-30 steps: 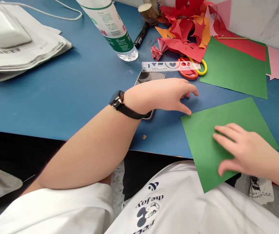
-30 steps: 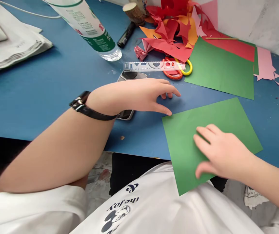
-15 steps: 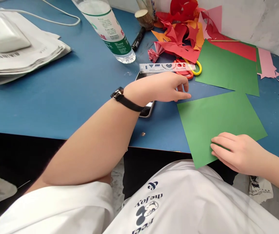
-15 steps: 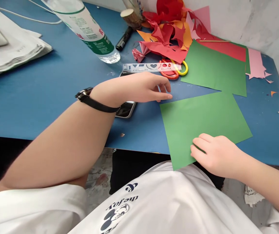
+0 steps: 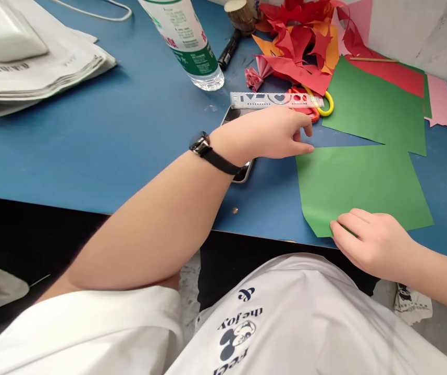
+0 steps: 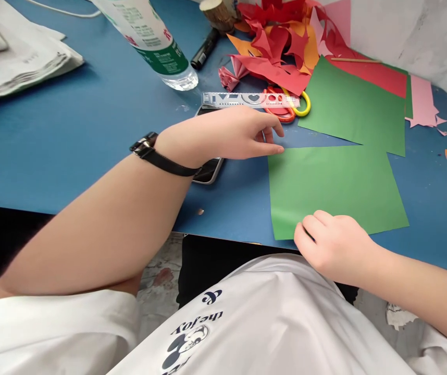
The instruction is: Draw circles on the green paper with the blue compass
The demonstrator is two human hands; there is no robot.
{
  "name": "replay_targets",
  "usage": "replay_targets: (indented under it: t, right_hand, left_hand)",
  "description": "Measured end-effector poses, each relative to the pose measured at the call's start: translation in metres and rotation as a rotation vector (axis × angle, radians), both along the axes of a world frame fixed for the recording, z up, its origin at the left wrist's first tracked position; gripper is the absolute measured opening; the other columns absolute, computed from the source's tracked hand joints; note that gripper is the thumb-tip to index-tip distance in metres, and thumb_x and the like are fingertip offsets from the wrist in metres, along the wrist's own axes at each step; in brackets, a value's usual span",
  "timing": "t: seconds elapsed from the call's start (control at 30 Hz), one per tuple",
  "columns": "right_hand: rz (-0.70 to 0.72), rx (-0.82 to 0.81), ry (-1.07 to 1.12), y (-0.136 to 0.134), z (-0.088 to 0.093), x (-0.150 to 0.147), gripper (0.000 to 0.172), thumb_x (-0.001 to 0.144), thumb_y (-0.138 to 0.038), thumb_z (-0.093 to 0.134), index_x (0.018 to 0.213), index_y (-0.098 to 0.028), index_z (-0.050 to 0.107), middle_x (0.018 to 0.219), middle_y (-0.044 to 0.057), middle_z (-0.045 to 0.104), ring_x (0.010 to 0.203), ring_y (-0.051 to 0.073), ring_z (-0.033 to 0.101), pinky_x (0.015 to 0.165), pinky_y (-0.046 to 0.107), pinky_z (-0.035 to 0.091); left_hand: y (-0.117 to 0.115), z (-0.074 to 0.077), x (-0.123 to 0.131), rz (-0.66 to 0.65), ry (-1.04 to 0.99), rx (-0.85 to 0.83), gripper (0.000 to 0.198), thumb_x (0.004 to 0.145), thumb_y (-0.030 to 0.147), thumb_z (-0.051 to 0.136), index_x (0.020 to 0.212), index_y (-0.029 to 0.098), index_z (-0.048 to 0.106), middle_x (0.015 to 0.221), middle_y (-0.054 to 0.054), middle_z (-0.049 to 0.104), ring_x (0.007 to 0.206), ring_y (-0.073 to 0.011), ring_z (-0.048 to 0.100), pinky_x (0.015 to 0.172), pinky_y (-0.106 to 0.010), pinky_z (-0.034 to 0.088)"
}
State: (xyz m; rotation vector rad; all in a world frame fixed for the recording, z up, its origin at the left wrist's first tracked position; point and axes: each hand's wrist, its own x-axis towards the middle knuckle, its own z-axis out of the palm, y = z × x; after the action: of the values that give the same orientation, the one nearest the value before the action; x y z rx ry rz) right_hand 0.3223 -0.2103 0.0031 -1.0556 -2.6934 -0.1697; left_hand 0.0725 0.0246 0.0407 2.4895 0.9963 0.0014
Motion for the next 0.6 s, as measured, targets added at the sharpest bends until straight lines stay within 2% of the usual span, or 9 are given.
replay_targets:
  t: [0.03,0.1,0.17,0.2,0.23,0.27,0.33,0.47,0.6]
  right_hand:
    - [-0.018,-0.033,0.019,0.003,0.001,-0.002,0.020,0.115,-0.011,0.075,0.099,-0.019,0.083,0.086,0.005,0.077,0.074,0.016,0.060,0.059,0.033,0.037]
    - [-0.036,-0.108,0.056,0.012,0.010,-0.004,0.028,0.123,-0.036,0.077,0.099,-0.021,0.081,0.084,0.004,0.076,0.072,0.015,0.061,0.059,0.032,0.039]
    - [-0.054,-0.204,0.132,0.026,0.026,-0.002,0.033,0.124,-0.051,0.074,0.111,-0.021,0.082,0.085,0.002,0.076,0.070,0.015,0.064,0.062,0.032,0.047]
    - [-0.060,-0.241,0.193,0.036,0.036,0.000,0.027,0.124,-0.046,0.070,0.121,-0.022,0.082,0.086,0.001,0.077,0.070,0.015,0.066,0.065,0.031,0.052]
    - [-0.130,-0.362,0.336,0.047,0.045,0.002,0.016,0.120,-0.037,0.072,0.125,-0.025,0.082,0.089,0.000,0.079,0.072,0.016,0.068,0.068,0.033,0.054]
    - [-0.205,-0.440,0.496,0.060,0.054,0.004,0.012,0.112,-0.030,0.074,0.122,-0.028,0.080,0.089,0.000,0.078,0.074,0.018,0.068,0.070,0.036,0.054]
    - [-0.240,-0.467,0.640,0.089,0.066,0.003,0.021,0.102,-0.025,0.064,0.121,-0.031,0.073,0.095,0.001,0.079,0.085,0.023,0.074,0.077,0.040,0.059]
    - [-0.272,-0.647,1.031,0.136,0.069,-0.011,0.034,0.072,-0.021,0.071,0.104,-0.030,0.064,0.084,-0.002,0.068,0.087,0.023,0.074,0.078,0.040,0.055]
    - [-0.217,-0.642,1.133,0.144,0.070,-0.024,0.040,0.066,-0.015,0.066,0.103,-0.030,0.070,0.081,-0.004,0.069,0.084,0.021,0.074,0.074,0.039,0.050]
  left_hand:
    - [-0.001,-0.001,0.001,-0.007,0.001,0.009,0.054,0.118,0.047,0.064,0.159,0.016,0.082,0.134,-0.012,0.093,0.106,-0.0262,0.072,0.099,-0.043,0.056]
    - [-0.003,-0.003,0.002,-0.027,0.007,0.023,0.054,0.118,0.048,0.064,0.158,0.017,0.083,0.133,-0.013,0.092,0.107,-0.0273,0.072,0.099,-0.044,0.056]
    - [-0.004,-0.005,0.004,-0.052,0.023,0.029,0.056,0.114,0.052,0.069,0.156,0.017,0.085,0.135,-0.015,0.090,0.106,-0.0293,0.071,0.098,-0.045,0.057]
    - [-0.004,-0.006,0.005,-0.063,0.032,0.028,0.058,0.112,0.054,0.072,0.155,0.018,0.086,0.138,-0.017,0.089,0.107,-0.0304,0.072,0.097,-0.046,0.057]
    - [-0.004,-0.008,0.006,-0.071,0.041,0.027,0.061,0.109,0.055,0.075,0.156,0.018,0.086,0.141,-0.018,0.087,0.108,-0.0315,0.072,0.097,-0.047,0.057]
    - [-0.003,-0.009,0.006,-0.075,0.050,0.026,0.064,0.105,0.056,0.078,0.157,0.020,0.086,0.143,-0.018,0.086,0.109,-0.0326,0.074,0.098,-0.047,0.058]
    - [0.000,-0.012,0.006,-0.075,0.063,0.019,0.070,0.099,0.058,0.083,0.160,0.023,0.085,0.143,-0.016,0.086,0.112,-0.0345,0.077,0.098,-0.046,0.059]
    - [0.003,-0.014,0.008,-0.034,0.063,-0.031,0.071,0.093,0.055,0.088,0.159,0.026,0.085,0.137,-0.010,0.090,0.115,-0.0334,0.082,0.095,-0.040,0.058]
    - [-0.002,-0.011,0.014,0.004,0.089,-0.037,0.064,0.093,0.046,0.092,0.153,0.024,0.086,0.128,-0.008,0.091,0.114,-0.0315,0.082,0.097,-0.038,0.058]
